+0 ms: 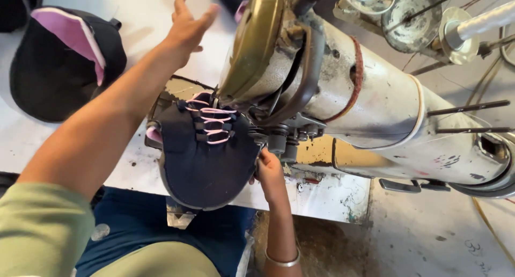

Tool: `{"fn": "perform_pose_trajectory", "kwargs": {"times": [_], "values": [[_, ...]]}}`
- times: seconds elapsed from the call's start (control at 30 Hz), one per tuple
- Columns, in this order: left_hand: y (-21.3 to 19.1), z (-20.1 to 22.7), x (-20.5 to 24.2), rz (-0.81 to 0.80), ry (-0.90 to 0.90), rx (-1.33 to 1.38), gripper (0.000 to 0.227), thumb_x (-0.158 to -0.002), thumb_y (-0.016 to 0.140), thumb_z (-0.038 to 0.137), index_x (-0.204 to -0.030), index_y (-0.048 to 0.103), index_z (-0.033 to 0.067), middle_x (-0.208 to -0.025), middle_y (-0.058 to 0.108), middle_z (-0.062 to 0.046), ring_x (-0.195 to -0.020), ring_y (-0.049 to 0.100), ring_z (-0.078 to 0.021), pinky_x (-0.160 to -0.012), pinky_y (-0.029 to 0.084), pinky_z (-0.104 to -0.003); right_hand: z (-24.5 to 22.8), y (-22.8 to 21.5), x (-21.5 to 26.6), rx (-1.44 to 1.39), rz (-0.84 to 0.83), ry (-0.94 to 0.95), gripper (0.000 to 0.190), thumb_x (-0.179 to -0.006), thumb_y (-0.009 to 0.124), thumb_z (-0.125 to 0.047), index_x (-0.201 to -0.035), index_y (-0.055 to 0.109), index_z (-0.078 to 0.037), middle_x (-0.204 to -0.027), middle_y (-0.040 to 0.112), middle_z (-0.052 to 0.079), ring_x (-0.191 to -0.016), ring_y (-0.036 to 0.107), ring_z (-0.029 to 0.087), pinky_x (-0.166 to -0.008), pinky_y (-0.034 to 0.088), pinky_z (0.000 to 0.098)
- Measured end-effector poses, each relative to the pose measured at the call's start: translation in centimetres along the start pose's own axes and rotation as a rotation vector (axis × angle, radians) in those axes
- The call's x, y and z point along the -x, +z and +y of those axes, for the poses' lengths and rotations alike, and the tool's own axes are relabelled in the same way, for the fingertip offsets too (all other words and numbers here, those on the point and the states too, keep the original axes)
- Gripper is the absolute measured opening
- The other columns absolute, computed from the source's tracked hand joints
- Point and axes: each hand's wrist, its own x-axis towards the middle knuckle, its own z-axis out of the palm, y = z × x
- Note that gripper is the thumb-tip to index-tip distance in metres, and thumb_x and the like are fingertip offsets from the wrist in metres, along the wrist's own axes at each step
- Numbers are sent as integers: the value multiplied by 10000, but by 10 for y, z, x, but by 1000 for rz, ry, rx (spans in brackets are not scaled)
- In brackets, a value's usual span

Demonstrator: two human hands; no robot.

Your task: The person stitches decorative laces and patterns onto shoe components using an industrial sewing machine.

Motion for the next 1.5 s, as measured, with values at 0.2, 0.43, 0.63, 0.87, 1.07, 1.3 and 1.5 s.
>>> {"fn": "perform_pose_trajectory", "kwargs": {"times": [0.2, 0.43, 0.63, 0.87, 1.07, 1.3, 1.5], "values": [[-55, 31, 115, -160, 175, -100, 1012, -893, 765, 432, -1605, 137, 79, -1518, 429, -239, -1286, 598, -292, -989, 558, -451, 3, -6, 12, 824, 363, -347, 262, -797, 759, -87, -1044, 709, -14, -994, 706, 89, -888, 725, 177, -681, 590, 284], [-68, 35, 219, -306, 229, -420, 1033, -801, 847, 376, -1591, 215, 161, -1268, 576, -195, -1154, 598, -280, -984, 489, -408, -162, -118, 109, 524, 649, -1017, 197, -984, 521, -55, -1038, 704, -2, -918, 715, 78, -864, 704, 146, -876, 615, 315], [-65, 24, 215, -261, 293, -326, 990, -770, 870, 352, -1534, 287, 117, -1130, 599, -135, -1026, 621, -248, -912, 523, -382, -290, -190, 117, 912, 1344, -513, 409, -1033, 669, -377, -995, 749, 23, -757, 636, 7, -650, 569, 136, -615, 449, 293], [-60, 10, 220, -229, 302, -261, 892, -794, 841, 362, -1454, 314, 76, -1048, 630, -153, -982, 647, -262, -888, 531, -391, -182, -304, 87, 361, 922, -1034, 467, -1150, 547, -370, -1335, 534, 59, -1261, 649, 138, -1108, 661, 223, -948, 604, 393], [0, -36, 269, -179, 492, -187, 448, -945, 731, 263, -1098, 367, 51, -991, 569, -177, -893, 627, -309, -812, 531, -430, -120, -288, 70, 379, 986, -1135, 650, -1137, 394, -513, -1448, 506, 48, -1363, 608, 137, -1133, 555, 212, -910, 479, 360], [124, -47, 222, 44, 937, -190, 431, -940, 675, 86, -1235, 384, -32, -1069, 528, -244, -1024, 618, -406, -956, 493, -513, -190, -283, 93, 366, 977, -1164, 514, -1217, 573, -369, -966, 575, 80, -953, 584, 106, -814, 514, 183, -771, 534, 352], [136, -119, 155, 38, 1044, -1669, 492, -932, 615, 129, -1282, 517, -202, -1145, 577, -394, -1061, 629, -502, -914, 546, -603, -170, -299, 87, 255, 891, -1250, 579, -1116, 469, -422, -1220, 667, 112, -1175, 703, 175, -1038, 678, 229, -923, 598, 396]]}}
